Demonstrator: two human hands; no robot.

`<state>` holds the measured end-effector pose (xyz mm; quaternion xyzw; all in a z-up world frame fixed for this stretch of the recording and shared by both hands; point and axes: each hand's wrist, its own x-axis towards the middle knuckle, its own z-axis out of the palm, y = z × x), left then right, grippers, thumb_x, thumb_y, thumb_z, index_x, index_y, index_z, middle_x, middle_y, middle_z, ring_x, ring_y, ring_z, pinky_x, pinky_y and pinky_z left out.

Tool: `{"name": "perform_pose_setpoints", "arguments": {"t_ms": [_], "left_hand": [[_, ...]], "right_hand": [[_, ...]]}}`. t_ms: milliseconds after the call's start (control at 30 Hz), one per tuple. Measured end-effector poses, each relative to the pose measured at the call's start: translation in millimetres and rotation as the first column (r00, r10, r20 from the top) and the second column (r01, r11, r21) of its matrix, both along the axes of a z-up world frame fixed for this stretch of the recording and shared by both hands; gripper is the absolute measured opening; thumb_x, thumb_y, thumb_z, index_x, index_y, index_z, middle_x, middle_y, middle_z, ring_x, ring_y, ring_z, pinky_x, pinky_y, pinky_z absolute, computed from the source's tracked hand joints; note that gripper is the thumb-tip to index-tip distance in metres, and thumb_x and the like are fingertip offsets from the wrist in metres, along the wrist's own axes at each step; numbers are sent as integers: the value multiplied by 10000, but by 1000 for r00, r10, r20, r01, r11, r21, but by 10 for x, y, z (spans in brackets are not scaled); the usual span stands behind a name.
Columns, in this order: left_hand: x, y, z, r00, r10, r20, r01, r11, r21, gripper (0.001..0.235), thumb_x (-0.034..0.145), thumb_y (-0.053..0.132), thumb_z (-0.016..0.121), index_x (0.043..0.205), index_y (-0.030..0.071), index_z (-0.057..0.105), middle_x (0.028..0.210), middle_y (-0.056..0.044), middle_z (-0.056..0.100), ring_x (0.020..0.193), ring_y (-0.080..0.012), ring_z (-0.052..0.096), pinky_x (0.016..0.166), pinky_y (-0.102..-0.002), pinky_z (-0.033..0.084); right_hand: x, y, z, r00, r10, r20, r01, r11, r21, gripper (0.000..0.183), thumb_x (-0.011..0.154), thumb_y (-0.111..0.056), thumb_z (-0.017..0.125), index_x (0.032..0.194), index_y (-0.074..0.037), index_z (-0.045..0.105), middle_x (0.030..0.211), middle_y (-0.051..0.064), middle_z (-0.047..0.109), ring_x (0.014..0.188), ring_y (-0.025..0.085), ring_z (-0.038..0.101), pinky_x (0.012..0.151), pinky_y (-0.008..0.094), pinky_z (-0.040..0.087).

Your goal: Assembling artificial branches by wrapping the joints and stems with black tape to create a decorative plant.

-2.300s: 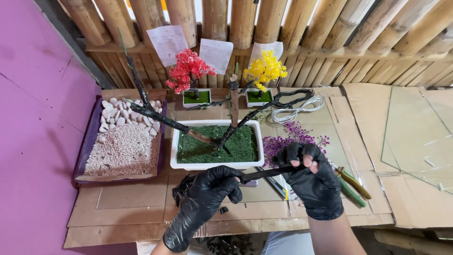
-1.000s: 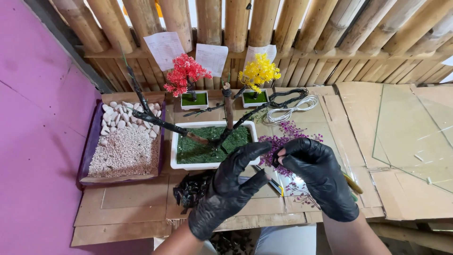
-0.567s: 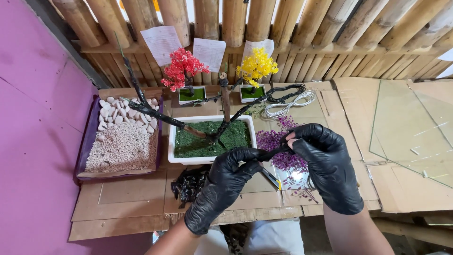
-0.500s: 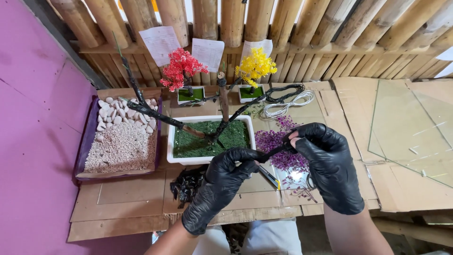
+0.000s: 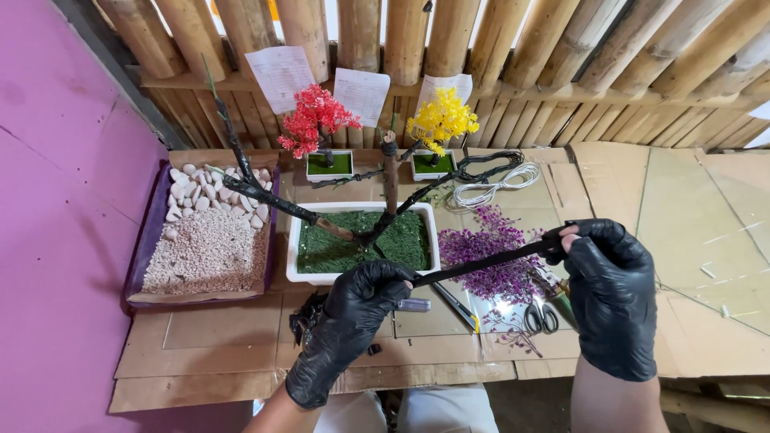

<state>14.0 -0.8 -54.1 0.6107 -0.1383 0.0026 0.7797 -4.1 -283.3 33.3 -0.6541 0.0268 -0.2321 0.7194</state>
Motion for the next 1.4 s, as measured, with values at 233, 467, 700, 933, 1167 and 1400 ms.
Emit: {"name": "perform_pose_setpoints", "arguments": {"t_ms": [233,467,700,933,1167,1400], "left_hand": [[-26,88,84,988,143,55,-150,977,151,126,891,107,767,1015,127,785,1028,-29,797,958,-165,746,825,-330,654],[3,123,50,996,73,50,-78,992,103,139,933,53,713,1061,85,755,910,-46,756,783,-167,719,738,-338,640],[-10,232,281,988,128,88,-154,871,467,73,924,236,731,905,182,774,836,61,793,806,-120,744,792,-321,597],[-40,182,331,996,75,53,-91,861,501,104,904,250,746,972,191,798,907,47,829,854,-131,782,791,-336,627],[-83,146,449,980,-114,163,37,910,414,68,930,120,736,979,157,766,982,18,788,912,-135,735,837,-316,580],[-92,267,560,979,-29,202,-80,856,511,36,909,179,744,922,199,771,897,45,793,837,-152,770,762,-334,601]], "right_hand": [[48,-106,-238,998,-37,-46,42,991,125,65,942,-45,704,1005,-63,694,957,100,720,847,227,706,814,260,579],[72,-131,-680,989,1,-148,42,956,289,50,957,-60,688,993,-30,670,931,75,654,849,209,658,887,312,575],[85,-173,-903,947,79,-312,-2,972,237,88,1008,-123,656,978,-41,667,893,123,713,824,213,672,781,301,524],[124,87,-540,995,-87,54,102,869,-485,536,1039,-365,485,1474,-53,458,1514,221,510,1453,393,457,1170,545,409],[196,806,-369,508,853,122,-860,509,27,723,1070,-459,537,1558,21,305,1575,288,432,1481,400,436,1261,506,344],[347,934,-562,501,853,-150,-825,522,216,658,962,-494,595,1335,48,615,939,179,676,822,292,670,740,393,578]]}}
